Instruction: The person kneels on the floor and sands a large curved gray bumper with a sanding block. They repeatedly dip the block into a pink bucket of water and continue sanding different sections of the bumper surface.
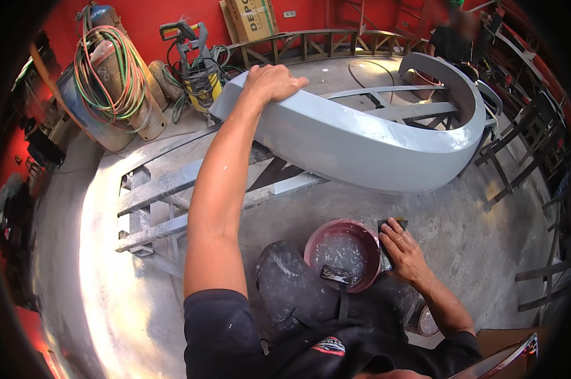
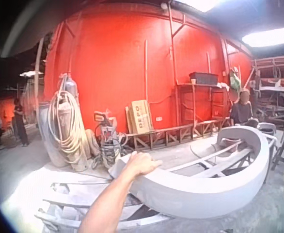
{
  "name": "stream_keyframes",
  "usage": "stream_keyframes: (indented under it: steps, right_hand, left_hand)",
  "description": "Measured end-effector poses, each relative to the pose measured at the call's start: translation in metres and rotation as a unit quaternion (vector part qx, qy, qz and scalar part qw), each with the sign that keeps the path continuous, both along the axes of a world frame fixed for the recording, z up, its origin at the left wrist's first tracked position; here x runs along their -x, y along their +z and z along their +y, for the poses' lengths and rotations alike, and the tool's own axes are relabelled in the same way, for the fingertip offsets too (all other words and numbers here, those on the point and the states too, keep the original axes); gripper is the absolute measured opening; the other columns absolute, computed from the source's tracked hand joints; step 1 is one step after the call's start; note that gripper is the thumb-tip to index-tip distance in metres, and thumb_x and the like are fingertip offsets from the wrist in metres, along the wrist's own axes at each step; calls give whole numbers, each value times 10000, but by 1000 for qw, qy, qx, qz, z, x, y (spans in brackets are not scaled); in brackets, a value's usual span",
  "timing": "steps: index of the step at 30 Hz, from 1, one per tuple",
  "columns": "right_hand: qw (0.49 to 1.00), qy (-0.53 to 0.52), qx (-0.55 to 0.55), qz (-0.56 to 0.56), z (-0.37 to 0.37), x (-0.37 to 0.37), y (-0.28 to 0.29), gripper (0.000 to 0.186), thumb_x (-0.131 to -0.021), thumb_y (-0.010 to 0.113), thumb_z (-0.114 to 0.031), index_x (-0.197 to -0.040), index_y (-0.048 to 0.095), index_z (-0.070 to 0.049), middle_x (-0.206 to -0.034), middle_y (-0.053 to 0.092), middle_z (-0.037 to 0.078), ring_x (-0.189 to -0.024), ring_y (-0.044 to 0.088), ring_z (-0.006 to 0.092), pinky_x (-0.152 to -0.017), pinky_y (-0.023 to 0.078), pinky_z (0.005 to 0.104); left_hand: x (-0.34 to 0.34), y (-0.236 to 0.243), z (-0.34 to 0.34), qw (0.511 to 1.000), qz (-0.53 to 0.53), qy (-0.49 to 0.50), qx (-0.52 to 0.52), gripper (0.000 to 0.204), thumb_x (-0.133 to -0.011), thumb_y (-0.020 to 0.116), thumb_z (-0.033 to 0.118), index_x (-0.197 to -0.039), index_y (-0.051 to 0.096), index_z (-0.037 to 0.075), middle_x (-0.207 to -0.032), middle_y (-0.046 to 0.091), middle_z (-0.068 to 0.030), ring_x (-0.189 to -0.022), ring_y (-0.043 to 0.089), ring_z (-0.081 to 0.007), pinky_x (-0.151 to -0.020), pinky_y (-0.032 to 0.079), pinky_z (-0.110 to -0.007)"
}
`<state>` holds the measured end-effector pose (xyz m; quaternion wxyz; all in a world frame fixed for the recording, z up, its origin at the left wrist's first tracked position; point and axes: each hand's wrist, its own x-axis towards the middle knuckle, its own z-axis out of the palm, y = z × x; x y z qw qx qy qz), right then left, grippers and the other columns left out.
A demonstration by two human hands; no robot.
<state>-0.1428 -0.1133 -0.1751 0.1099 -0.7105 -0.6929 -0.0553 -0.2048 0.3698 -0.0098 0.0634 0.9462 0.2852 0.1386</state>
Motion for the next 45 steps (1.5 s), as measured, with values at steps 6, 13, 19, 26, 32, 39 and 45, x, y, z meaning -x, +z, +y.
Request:
stream_keyframes:
  steps: [6,13,19,26,32,39,45]
  right_hand:
    - [971,32,-136,-197,170,11,104,690,-788,701,-185,-1428,546,19,-1601,423,187,-1532,343,330,-1185,356,555]
    - [954,10,-64,-293,110,-73,71,663,-783,725,-193,-1427,592,-102,-1586,479,66,-1517,379,229,-1272,122,605]
    - [933,26,-46,-357,111,-83,77,697,-769,698,-212,-1443,578,-83,-1566,503,82,-1509,396,236,-1269,91,618]
    - [932,59,-121,-338,282,31,103,655,-868,566,-178,-1503,494,-35,-1618,421,64,-1528,339,195,-1277,190,533]
    - [937,51,-75,-337,145,-55,93,669,-835,642,-151,-1496,539,-133,-1620,435,25,-1535,337,175,-1299,95,560]
    - [932,59,-119,-337,281,35,108,645,-868,560,-159,-1503,509,-57,-1600,452,54,-1518,353,174,-1286,184,526]
    - [917,93,-53,-384,97,-109,75,636,-816,641,-108,-1447,605,-174,-1611,454,-15,-1525,356,153,-1289,90,592]
  left_hand:
    - [-5,3,-1,1000,-23,15,5,484,-803,574,488,-951,834,109,-999,766,-207,-1005,719,-367,-965,490,-422]
    - [24,4,0,998,-37,-35,33,490,-794,561,482,-936,832,100,-996,770,-208,-995,723,-376,-1003,468,-435]
    - [5,1,0,999,1,-40,32,546,-819,558,519,-1030,817,87,-1109,755,-215,-1068,708,-380,-1015,468,-476]
    - [0,9,-4,998,25,-59,28,586,-803,522,527,-1029,812,71,-1095,754,-222,-1059,706,-386,-967,501,-442]
    - [18,11,-9,997,34,-50,57,607,-818,517,498,-1162,782,74,-1215,729,-208,-1162,680,-363,-1045,388,-485]
    - [7,9,-9,999,6,-47,19,582,-796,543,525,-1080,809,93,-1120,754,-209,-1071,710,-373,-982,495,-459]
    - [3,4,-14,999,-18,-22,34,599,-796,543,522,-1132,797,96,-1163,749,-195,-1080,713,-369,-998,485,-473]
